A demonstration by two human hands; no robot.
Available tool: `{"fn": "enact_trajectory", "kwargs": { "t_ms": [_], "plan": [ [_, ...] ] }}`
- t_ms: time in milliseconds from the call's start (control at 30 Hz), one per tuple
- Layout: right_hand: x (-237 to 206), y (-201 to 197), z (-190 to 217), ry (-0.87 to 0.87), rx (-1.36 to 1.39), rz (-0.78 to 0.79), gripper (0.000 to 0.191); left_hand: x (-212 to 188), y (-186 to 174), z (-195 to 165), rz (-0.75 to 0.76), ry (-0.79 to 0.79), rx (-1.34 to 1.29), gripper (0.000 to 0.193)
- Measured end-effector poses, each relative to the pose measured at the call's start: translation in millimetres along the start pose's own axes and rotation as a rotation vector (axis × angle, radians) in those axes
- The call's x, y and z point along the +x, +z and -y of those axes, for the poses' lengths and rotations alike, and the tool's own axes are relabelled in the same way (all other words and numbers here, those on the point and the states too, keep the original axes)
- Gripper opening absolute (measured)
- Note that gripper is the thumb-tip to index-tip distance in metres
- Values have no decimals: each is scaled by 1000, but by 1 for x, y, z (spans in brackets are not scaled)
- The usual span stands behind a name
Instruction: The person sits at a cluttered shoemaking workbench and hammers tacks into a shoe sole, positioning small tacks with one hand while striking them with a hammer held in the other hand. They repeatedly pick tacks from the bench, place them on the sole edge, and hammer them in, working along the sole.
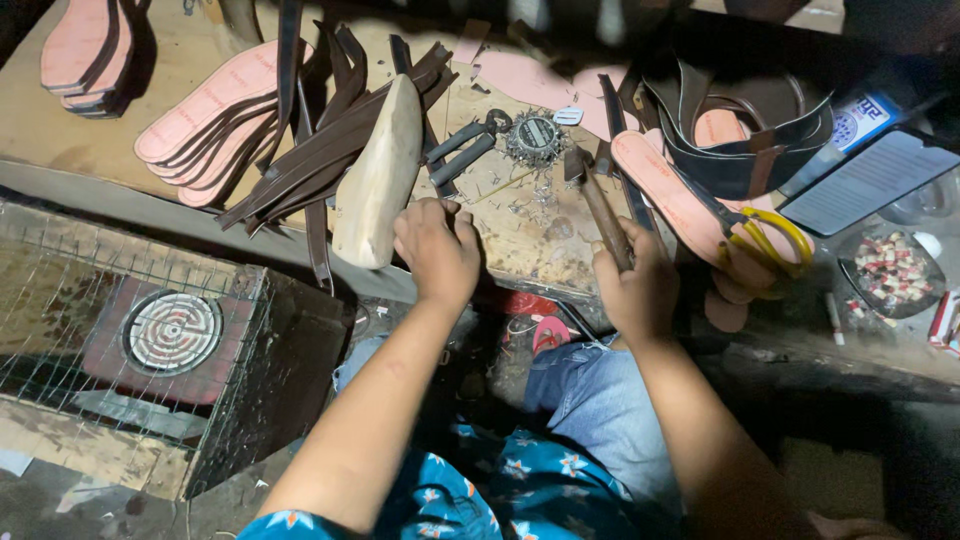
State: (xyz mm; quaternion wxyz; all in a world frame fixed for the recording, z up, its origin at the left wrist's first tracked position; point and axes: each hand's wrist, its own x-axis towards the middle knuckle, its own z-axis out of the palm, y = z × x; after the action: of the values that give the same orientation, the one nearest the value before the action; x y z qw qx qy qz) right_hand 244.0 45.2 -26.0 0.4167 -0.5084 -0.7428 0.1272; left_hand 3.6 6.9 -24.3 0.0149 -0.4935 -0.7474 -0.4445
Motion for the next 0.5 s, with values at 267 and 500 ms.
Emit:
{"fn": "enact_trajectory", "kwargs": {
  "t_ms": [267, 500],
  "plan": [
    [1, 3, -2, -46, -37, -25, 36, 12, 0, -13, 30, -158, -18, 43],
    [1, -2, 4, -37, -37, -4, 36, 3, -6, -2, 63, -87, -72, 43]
  ]
}}
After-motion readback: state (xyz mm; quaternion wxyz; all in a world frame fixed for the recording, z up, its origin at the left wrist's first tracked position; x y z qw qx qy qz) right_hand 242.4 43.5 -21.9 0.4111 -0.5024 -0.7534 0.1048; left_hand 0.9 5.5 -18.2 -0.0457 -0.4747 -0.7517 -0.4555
